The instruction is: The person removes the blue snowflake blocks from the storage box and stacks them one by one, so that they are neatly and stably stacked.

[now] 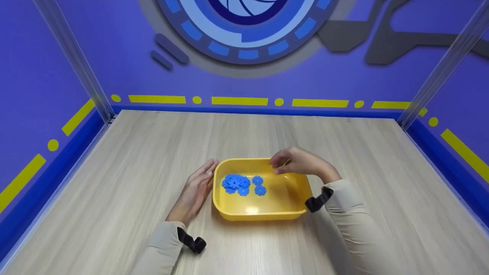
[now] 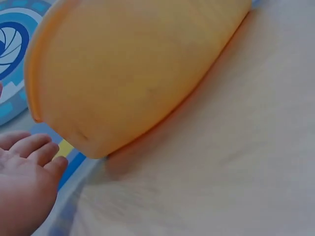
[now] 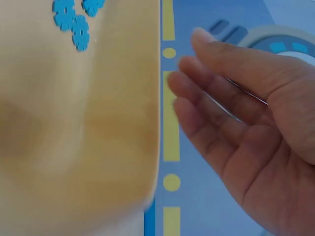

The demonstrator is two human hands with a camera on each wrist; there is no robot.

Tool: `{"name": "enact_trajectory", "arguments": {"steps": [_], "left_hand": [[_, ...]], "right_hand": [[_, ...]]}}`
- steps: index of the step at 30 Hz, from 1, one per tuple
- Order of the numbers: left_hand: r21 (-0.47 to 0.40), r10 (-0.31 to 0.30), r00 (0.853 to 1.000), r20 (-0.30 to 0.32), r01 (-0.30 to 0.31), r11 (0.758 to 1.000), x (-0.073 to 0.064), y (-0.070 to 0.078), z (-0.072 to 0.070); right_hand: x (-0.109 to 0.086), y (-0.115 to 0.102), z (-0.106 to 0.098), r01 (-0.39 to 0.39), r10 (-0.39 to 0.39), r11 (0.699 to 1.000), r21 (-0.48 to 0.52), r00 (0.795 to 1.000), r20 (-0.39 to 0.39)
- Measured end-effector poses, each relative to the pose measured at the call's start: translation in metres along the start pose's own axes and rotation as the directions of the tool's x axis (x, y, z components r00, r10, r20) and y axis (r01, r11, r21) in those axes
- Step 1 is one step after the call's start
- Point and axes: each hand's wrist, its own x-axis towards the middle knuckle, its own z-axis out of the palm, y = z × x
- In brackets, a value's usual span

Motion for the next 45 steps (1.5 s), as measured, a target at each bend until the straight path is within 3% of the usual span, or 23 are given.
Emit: {"name": "enact_trajectory", "arguments": {"steps": [4, 8, 15, 22, 31, 39, 45], "left_hand": [[-0.016, 0.01, 0.999, 0.046, -0.009, 1.0, 0.0, -0.006, -0.001], [0.019, 0.008, 0.997, 0.082, -0.009, 1.0, 0.0, -0.01, -0.001], [0.037, 0.001, 0.997, 0.074, -0.003, 0.999, -0.001, -0.01, -0.003], [0.033, 0.0, 0.997, 0.071, -0.003, 0.999, 0.0, -0.01, -0.002], [0.027, 0.011, 0.997, 0.082, -0.013, 1.0, 0.001, -0.009, -0.001], [0.026, 0.001, 0.997, 0.081, -0.003, 1.0, 0.002, -0.008, -0.002], [0.039, -0.01, 0.996, 0.085, 0.006, 0.999, 0.0, -0.007, -0.003]], "right_hand": [[0.013, -0.004, 0.008, 0.02, -0.018, 1.0, -0.021, 0.995, 0.103], [0.023, -0.006, 0.016, -0.014, 0.017, 1.0, -0.02, 0.984, 0.176], [0.039, -0.009, 0.032, -0.053, 0.067, 0.997, -0.058, 0.961, 0.268], [0.047, -0.015, 0.046, -0.081, 0.125, 0.984, -0.161, 0.95, 0.286], [0.047, -0.021, 0.055, -0.152, 0.198, 0.97, -0.19, 0.947, 0.253], [0.048, -0.021, 0.056, -0.165, 0.211, 0.967, -0.194, 0.944, 0.253], [0.048, -0.023, 0.052, -0.121, 0.176, 0.97, -0.211, 0.947, 0.268]]}}
